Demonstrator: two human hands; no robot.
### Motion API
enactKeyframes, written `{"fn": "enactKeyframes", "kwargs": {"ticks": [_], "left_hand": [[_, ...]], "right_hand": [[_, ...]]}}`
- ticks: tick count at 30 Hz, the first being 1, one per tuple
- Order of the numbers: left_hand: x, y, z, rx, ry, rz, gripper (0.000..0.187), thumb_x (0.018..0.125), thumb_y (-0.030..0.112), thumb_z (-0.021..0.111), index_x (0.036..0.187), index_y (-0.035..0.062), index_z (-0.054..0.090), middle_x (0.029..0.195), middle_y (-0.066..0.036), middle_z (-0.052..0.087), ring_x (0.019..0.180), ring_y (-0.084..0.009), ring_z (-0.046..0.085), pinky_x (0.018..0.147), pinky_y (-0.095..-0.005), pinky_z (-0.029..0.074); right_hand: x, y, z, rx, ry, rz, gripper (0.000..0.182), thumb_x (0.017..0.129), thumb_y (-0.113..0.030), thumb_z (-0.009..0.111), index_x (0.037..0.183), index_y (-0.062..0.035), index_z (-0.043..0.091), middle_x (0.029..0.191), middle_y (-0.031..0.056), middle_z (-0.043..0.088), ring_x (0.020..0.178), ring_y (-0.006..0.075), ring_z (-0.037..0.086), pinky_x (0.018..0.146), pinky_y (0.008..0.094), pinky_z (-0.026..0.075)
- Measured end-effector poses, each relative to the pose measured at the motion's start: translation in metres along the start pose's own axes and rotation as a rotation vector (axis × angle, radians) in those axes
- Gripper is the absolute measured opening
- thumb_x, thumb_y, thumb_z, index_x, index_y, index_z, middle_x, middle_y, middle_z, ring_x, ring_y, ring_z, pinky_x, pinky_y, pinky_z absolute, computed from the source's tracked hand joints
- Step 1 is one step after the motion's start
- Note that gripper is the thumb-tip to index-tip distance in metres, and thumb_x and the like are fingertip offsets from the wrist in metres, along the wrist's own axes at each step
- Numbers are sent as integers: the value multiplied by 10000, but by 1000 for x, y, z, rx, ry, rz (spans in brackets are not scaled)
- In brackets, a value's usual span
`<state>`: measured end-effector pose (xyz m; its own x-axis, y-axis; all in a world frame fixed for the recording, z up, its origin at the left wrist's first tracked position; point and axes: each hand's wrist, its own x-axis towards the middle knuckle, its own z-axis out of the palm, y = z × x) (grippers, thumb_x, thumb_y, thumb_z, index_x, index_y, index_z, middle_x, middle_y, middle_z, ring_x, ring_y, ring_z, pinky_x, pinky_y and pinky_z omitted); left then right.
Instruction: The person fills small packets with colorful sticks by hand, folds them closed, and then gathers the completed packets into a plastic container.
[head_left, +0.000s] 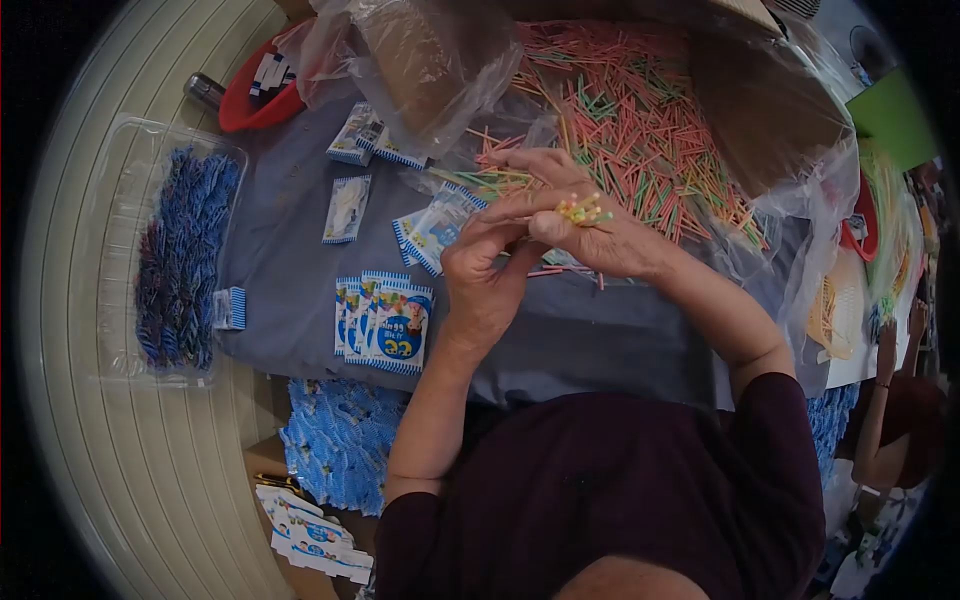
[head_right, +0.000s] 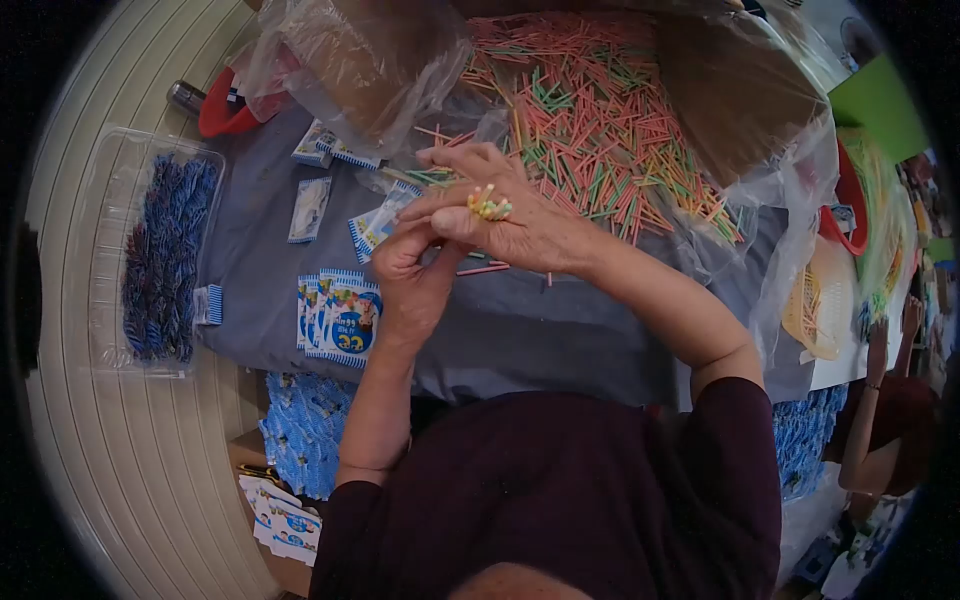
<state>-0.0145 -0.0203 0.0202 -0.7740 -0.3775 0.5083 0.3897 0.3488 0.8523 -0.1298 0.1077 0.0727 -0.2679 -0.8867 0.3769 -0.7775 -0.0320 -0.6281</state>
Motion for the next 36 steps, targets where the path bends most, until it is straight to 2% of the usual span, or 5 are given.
{"fn": "enactKeyframes", "kwargs": {"ticks": [14, 18, 24, 30, 36], "left_hand": [[20, -13, 33, -729, -42, -334, 223, 866, -50, 685, 1088, -37, 697, 964, -63, 708, 877, -119, 668, 800, -242, 556], [13, -17, 33, -621, -110, -315, 230, 885, 2, 691, 1113, -16, 694, 985, -58, 716, 869, -97, 662, 789, -235, 540], [12, -17, 29, -706, -31, -400, 230, 921, 89, 679, 1131, -3, 689, 996, -55, 726, 874, -85, 655, 797, -234, 532], [3, -8, 29, -614, -15, -380, 234, 932, 91, 669, 1137, -21, 680, 933, -18, 701, 853, -63, 638, 769, -207, 516], [-31, -4, 5, -392, -41, -362, 173, 860, -37, 696, 1033, -35, 675, 889, -27, 693, 814, -73, 636, 723, -210, 505]], "right_hand": [[-2, 9, -17, 606, 314, 228, 805, 945, -642, 442, 1483, -48, 375, 1381, 139, 493, 1156, 224, 547, 993, 377, 430], [-7, 21, -31, 541, -49, 212, 639, 1005, -516, 410, 1473, -82, 402, 1371, 158, 498, 1209, 253, 515, 1021, 386, 401], [-18, 42, -58, 201, 857, 271, 588, 885, -169, 703, 1413, -55, 471, 1280, 129, 557, 1109, 181, 573, 912, 325, 480], [-42, -13, -19, 69, 323, 212, 199, 861, 27, 625, 1051, 13, 684, 771, 128, 695, 681, 198, 680, 636, 298, 522], [-42, -12, -6, -129, -33, 24, 239, 867, -44, 641, 1102, 0, 657, 805, 165, 680, 706, 269, 691, 619, 368, 518]]}}
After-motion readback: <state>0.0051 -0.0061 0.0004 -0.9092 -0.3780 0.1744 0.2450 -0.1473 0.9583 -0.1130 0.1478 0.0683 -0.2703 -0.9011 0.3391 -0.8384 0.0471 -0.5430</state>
